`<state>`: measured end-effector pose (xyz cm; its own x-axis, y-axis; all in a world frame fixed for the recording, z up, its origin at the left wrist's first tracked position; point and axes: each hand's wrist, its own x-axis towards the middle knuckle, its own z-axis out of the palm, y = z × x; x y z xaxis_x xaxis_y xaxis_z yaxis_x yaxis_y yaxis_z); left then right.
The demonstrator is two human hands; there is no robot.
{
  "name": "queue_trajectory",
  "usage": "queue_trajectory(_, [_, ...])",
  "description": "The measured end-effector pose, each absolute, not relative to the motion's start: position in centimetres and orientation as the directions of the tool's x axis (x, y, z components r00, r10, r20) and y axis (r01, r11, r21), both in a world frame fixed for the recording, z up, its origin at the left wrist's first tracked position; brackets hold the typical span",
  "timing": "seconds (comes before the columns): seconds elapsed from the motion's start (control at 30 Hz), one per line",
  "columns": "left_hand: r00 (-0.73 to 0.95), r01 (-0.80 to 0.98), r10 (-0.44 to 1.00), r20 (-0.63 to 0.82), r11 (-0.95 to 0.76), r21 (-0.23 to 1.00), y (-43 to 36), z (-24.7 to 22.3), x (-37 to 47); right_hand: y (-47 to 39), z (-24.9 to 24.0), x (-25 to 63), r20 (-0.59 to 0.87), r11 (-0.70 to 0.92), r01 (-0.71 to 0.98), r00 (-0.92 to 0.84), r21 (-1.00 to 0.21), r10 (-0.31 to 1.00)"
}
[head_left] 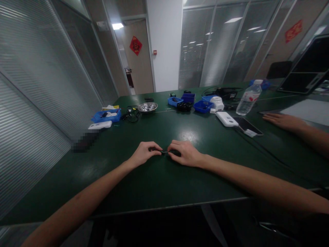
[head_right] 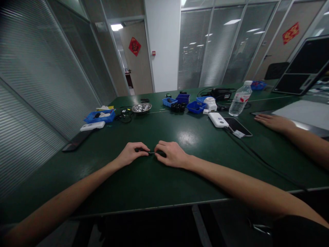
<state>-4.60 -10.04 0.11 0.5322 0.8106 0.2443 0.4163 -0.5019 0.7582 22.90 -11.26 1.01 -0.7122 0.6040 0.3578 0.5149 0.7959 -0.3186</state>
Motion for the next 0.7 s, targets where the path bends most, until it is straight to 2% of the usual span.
queue_trajectory(0.17, [0.562,0.415,0.798,0.217,-0.499,0.76,-10.3,0.2,-4.0,-11.3,0.7,22.7,0.365,0.819,0.495,-0.734,-0.29,0.573])
queue_trajectory(0.43, [0.603,0.397,0.789,0.122,-0.429,0.811,-10.0,0.6,-4.0,-10.1,0.3,23.0,0.43,0.681,0.569,-0.528,-0.461,0.732])
queue_trajectory(0.53, [0.648,0.447,0.754,0.111,-0.494,0.746,-10.3,1.7,-4.4,-9.5,0.3,23.2,0.421,0.616,0.593,-0.451,-0.519,0.787])
queue_trajectory(0.7, [0.695,0.517,0.701,0.159,-0.642,0.566,-11.0,2.6,-4.9,-9.2,0.5,23.2,0.422,0.537,0.589,-0.335,-0.604,0.843])
